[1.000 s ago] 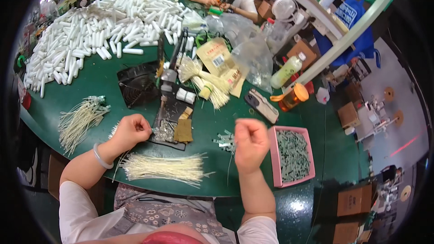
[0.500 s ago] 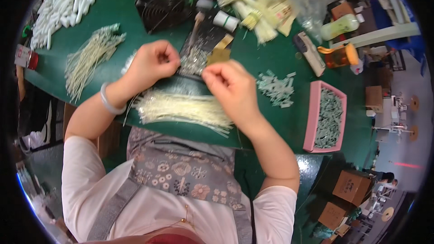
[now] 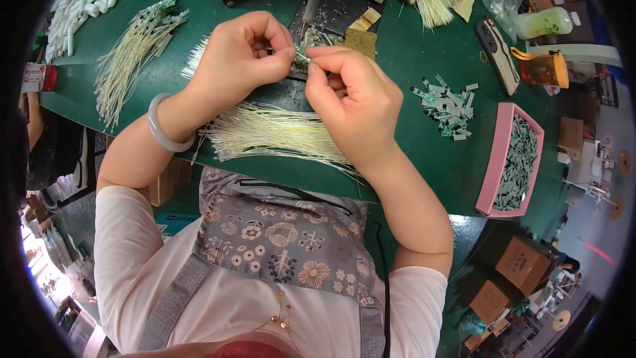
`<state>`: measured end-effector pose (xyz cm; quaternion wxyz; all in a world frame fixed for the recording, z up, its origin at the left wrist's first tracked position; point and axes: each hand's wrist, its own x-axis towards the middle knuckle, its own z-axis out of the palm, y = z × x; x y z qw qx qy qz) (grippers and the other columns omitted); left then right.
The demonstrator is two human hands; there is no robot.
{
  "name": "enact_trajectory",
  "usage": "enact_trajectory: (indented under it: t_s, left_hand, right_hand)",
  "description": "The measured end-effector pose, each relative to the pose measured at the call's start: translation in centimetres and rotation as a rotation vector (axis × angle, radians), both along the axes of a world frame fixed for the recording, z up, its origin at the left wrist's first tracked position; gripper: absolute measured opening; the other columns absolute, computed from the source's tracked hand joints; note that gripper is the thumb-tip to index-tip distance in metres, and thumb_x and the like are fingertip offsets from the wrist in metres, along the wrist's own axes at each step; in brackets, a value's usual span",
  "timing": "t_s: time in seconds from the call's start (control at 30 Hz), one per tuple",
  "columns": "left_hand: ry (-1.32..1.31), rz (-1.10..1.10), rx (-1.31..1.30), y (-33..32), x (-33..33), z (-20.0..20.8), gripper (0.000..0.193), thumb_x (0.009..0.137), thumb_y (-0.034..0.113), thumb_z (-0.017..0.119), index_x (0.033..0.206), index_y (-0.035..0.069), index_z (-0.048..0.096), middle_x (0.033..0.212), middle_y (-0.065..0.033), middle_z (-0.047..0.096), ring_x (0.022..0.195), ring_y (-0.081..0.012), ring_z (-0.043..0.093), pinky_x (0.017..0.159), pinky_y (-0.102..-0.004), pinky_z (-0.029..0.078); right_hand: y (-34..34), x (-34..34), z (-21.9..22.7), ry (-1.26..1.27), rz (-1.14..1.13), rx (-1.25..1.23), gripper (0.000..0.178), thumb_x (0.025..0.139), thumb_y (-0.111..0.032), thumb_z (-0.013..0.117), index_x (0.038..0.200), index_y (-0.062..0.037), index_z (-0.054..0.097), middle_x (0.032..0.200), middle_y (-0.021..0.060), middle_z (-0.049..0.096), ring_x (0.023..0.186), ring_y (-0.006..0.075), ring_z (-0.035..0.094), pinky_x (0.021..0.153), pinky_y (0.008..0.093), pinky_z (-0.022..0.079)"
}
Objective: Soldering wires to small green circuit boards at a factory workbench.
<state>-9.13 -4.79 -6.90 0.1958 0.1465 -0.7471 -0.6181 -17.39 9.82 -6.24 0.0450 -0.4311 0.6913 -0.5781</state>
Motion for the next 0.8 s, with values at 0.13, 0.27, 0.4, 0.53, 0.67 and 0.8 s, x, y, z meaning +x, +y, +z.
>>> enact_trajectory:
  t_s: [0.13,0.27,0.4,0.53,0.67,0.8]
  left_hand:
    - [-0.107,-0.045,-0.050,0.0,0.0,0.8,0.011,0.074,0.001,0.064,0.073,0.001,0.053,0.078,-0.0013,0.058,0.065,-0.0019,0.049,0.058,-0.0159,0.041]
    - [-0.067,-0.043,-0.013,-0.1,-0.1,0.8,0.011,0.073,-0.001,0.064,0.073,0.000,0.053,0.081,-0.0032,0.058,0.069,-0.0041,0.051,0.062,-0.0174,0.044]
    - [-0.071,-0.043,0.005,-0.1,-0.3,1.4,0.011,0.073,-0.001,0.063,0.073,0.000,0.053,0.081,-0.0040,0.058,0.071,-0.0051,0.052,0.064,-0.0180,0.044]
    - [-0.063,-0.034,-0.001,-0.1,-0.3,1.4,0.011,0.073,-0.001,0.063,0.073,0.000,0.052,0.081,-0.0039,0.058,0.071,-0.0051,0.052,0.064,-0.0181,0.044]
    - [-0.062,-0.040,0.010,-0.2,-0.3,1.4,0.011,0.073,-0.001,0.063,0.072,0.000,0.053,0.080,-0.0036,0.058,0.071,-0.0050,0.052,0.064,-0.0178,0.044]
    - [-0.051,-0.032,0.000,-0.1,-0.5,1.7,0.010,0.073,-0.001,0.063,0.073,0.000,0.053,0.080,-0.0035,0.058,0.070,-0.0049,0.052,0.063,-0.0178,0.044]
  right_hand:
    - [-0.2,-0.3,-0.1,0.044,-0.027,-0.025,0.007,0.074,0.003,0.064,0.080,0.0021,0.061,0.083,0.0088,0.065,0.059,0.0056,0.057,0.052,0.0188,0.049]
    - [-0.5,-0.8,-0.2,0.140,-0.031,-0.037,0.007,0.072,0.004,0.064,0.078,0.0018,0.061,0.082,0.0089,0.065,0.056,0.0055,0.056,0.049,0.0186,0.047]
    - [-0.6,-1.1,-0.1,0.209,-0.042,-0.064,0.007,0.071,0.004,0.064,0.076,0.0016,0.060,0.081,0.0091,0.066,0.054,0.0057,0.054,0.048,0.0182,0.046]
    - [-0.7,-1.2,-0.1,0.247,-0.038,-0.092,0.008,0.070,0.005,0.065,0.075,0.0015,0.059,0.082,0.0094,0.066,0.054,0.0058,0.054,0.047,0.0181,0.046]
    - [-0.7,-1.3,-0.2,0.275,-0.038,-0.094,0.009,0.070,0.005,0.065,0.075,0.0014,0.059,0.082,0.0098,0.066,0.053,0.0062,0.054,0.047,0.0181,0.046]
    - [-0.7,-1.3,-0.1,0.301,-0.041,-0.100,0.010,0.069,0.006,0.065,0.074,0.0013,0.058,0.081,0.0103,0.066,0.053,0.0066,0.055,0.047,0.0183,0.045]
